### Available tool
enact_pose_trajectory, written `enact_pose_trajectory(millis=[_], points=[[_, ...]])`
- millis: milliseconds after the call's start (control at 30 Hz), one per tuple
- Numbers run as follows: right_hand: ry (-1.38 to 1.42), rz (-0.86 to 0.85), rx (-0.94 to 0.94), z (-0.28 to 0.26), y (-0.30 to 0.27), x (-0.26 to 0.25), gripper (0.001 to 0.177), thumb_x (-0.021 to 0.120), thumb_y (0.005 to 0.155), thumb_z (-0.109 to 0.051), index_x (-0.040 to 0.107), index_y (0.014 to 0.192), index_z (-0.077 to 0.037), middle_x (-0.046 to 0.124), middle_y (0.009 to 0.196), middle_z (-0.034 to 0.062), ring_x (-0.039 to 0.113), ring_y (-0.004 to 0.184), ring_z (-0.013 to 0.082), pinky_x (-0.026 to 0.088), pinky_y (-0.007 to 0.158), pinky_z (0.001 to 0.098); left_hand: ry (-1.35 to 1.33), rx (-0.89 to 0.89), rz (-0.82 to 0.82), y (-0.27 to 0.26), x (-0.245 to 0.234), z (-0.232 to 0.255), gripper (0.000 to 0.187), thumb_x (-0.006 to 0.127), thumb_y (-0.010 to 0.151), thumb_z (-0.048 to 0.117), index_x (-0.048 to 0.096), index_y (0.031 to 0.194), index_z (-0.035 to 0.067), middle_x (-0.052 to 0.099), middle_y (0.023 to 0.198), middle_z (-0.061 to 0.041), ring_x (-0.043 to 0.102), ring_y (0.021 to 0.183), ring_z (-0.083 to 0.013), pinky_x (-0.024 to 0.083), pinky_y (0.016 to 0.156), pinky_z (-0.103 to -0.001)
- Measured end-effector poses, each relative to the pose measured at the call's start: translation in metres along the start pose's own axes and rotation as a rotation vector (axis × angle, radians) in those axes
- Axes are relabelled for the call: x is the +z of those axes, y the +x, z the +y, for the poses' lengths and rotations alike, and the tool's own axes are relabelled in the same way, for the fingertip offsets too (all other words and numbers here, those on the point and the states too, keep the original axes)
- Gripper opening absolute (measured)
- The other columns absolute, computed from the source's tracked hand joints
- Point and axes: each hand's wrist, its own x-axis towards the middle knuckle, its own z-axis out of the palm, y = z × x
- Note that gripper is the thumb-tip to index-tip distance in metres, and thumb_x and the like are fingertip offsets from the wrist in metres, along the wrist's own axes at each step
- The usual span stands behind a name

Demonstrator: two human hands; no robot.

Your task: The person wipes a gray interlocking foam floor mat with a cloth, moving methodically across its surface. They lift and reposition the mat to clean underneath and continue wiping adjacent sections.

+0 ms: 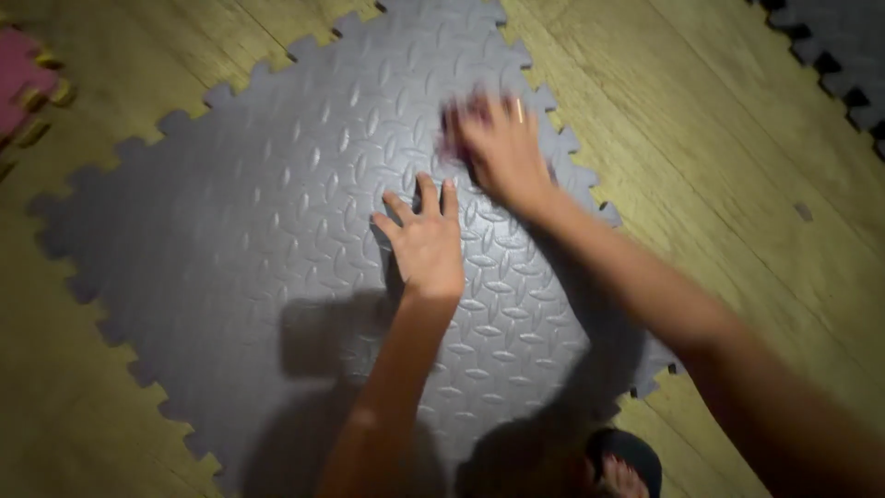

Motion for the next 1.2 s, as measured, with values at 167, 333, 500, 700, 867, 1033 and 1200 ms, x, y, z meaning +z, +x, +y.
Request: enact_pose_trajectory(millis=[167,333,500,700,867,1033,1200], points=[[-0.006,0.089,0.016,0.031,0.063,0.013,0.027,0.071,0.092,-0.011,0.069,0.118,-0.016,0.056,0.131,0.0109,0.048,0.121,0.0406,0.039,0.095,0.0546,-0.06,0.025,-0.298,-0.002,-0.029,-0.001,0.12,0.097,0.055,0.035,0.033,0.156,0.026,0.028,0.161,-0.009,0.034,0.139,-0.0524,0.031,0.104,-0.071],[-0.007,0.051,0.032,0.016,0.001,-0.014,0.025,0.072,0.091,-0.016,0.067,0.115,-0.015,0.055,0.131,0.0162,0.048,0.119,0.0429,0.04,0.092,0.056,-0.064,0.031,-0.287,-0.005,-0.043,-0.004,0.122,0.098,0.055,0.04,0.032,0.157,0.027,0.028,0.16,-0.008,0.035,0.14,-0.0514,0.032,0.104,-0.073],[0.03,-0.041,0.091,-0.008,-0.14,-0.08,0.037,0.072,0.095,-0.02,0.066,0.129,-0.01,0.057,0.126,0.0189,0.051,0.117,0.0438,0.042,0.097,0.0563,-0.043,0.013,-0.33,-0.001,-0.041,-0.001,0.128,0.099,0.054,0.042,0.028,0.159,0.027,0.023,0.163,-0.009,0.031,0.143,-0.0513,0.03,0.105,-0.072],[0.05,-0.103,0.145,-0.013,-0.23,-0.111,0.034,0.074,0.08,-0.015,0.072,0.114,-0.02,0.062,0.122,0.0085,0.054,0.116,0.0363,0.041,0.095,0.0538,-0.071,0.023,-0.341,0.0,-0.037,0.0,0.128,0.099,0.055,0.038,0.027,0.16,0.025,0.021,0.165,-0.01,0.03,0.143,-0.0526,0.03,0.108,-0.067],[0.033,-0.007,0.08,0.029,-0.141,-0.068,0.035,0.073,0.086,-0.014,0.068,0.121,-0.015,0.058,0.13,0.0119,0.053,0.119,0.0397,0.041,0.099,0.0545,-0.107,0.047,-0.287,-0.003,-0.04,-0.004,0.124,0.099,0.055,0.035,0.031,0.158,0.025,0.025,0.164,-0.01,0.032,0.142,-0.0528,0.032,0.11,-0.062],[0.021,0.046,0.1,0.066,-0.036,-0.03,0.029,0.07,0.086,-0.01,0.069,0.115,-0.017,0.058,0.126,0.0132,0.052,0.114,0.0404,0.041,0.092,0.0531,-0.12,0.043,-0.299,-0.004,-0.043,-0.005,0.122,0.098,0.055,0.035,0.033,0.158,0.024,0.026,0.163,-0.011,0.035,0.141,-0.0515,0.034,0.11,-0.061],[0.023,0.072,0.15,0.043,-0.057,-0.049,0.021,0.073,0.094,-0.023,0.069,0.112,-0.013,0.058,0.122,0.0155,0.052,0.111,0.042,0.041,0.088,0.0547,-0.075,0.039,-0.322,0.001,-0.048,-0.002,0.122,0.098,0.056,0.039,0.031,0.157,0.025,0.025,0.163,-0.01,0.034,0.141,-0.0506,0.032,0.108,-0.064]])
